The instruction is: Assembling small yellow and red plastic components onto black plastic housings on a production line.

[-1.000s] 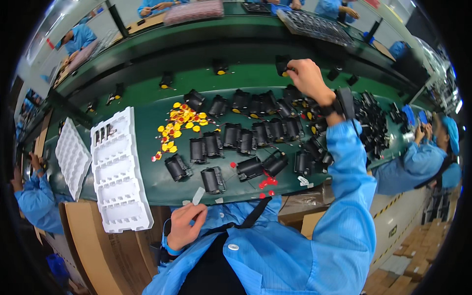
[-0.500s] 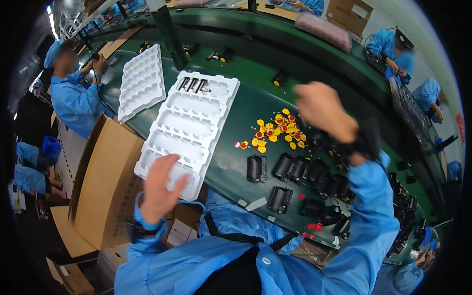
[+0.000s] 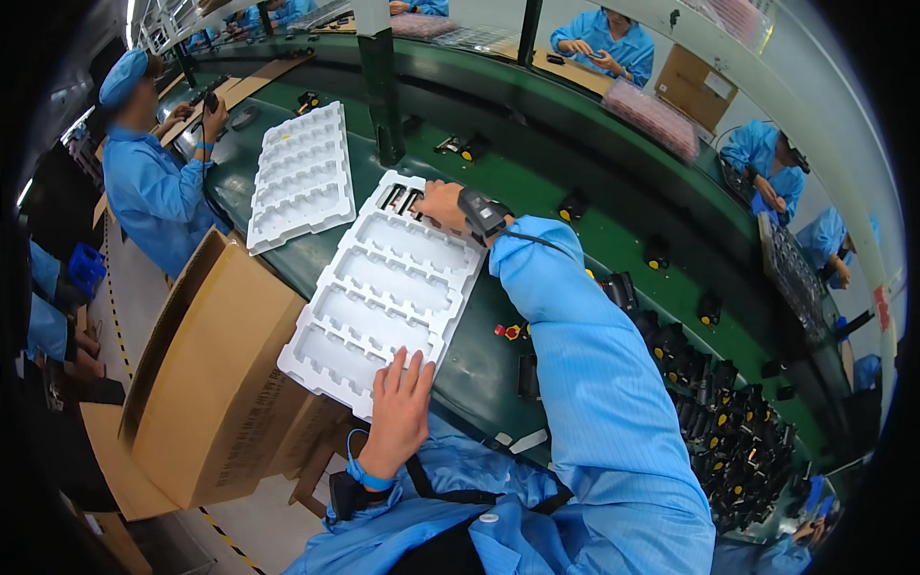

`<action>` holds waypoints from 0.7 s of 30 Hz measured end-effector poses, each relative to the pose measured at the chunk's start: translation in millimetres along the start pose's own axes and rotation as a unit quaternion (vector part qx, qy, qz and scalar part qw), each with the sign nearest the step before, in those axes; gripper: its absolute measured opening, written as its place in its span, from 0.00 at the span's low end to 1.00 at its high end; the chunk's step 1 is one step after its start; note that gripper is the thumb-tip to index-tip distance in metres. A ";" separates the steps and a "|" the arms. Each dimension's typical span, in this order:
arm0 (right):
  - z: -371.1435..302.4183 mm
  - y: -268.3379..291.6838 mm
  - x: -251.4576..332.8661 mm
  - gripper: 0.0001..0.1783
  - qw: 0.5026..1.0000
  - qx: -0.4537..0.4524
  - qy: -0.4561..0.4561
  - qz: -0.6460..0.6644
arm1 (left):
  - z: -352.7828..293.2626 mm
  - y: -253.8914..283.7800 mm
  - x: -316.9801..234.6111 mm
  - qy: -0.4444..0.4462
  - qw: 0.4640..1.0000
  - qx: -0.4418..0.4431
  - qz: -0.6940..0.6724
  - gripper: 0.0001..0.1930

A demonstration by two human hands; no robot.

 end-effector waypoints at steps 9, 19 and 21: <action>-79.0 100.5 14.5 0.10 0.948 -0.134 0.039 0.286 | -1.6 17.4 1.8 -0.029 0.995 -0.062 -0.069 0.22; -274.8 201.7 199.8 0.20 0.962 0.095 0.084 0.241 | 13.1 8.0 -88.7 -0.061 0.720 0.172 -0.669 0.15; -299.3 202.1 202.0 0.24 0.952 0.107 0.036 0.285 | 11.7 -1.6 -99.3 -0.052 0.667 0.165 -0.725 0.12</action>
Point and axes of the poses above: each hand's wrist, its own z-axis towards the middle knuckle, its own y-axis out of the back of the hand, x = y × z, the point moved 4 cm from there along z, towards the middle knuckle, and after that the axes turned 9 degrees about x, right-handed, at the moved point
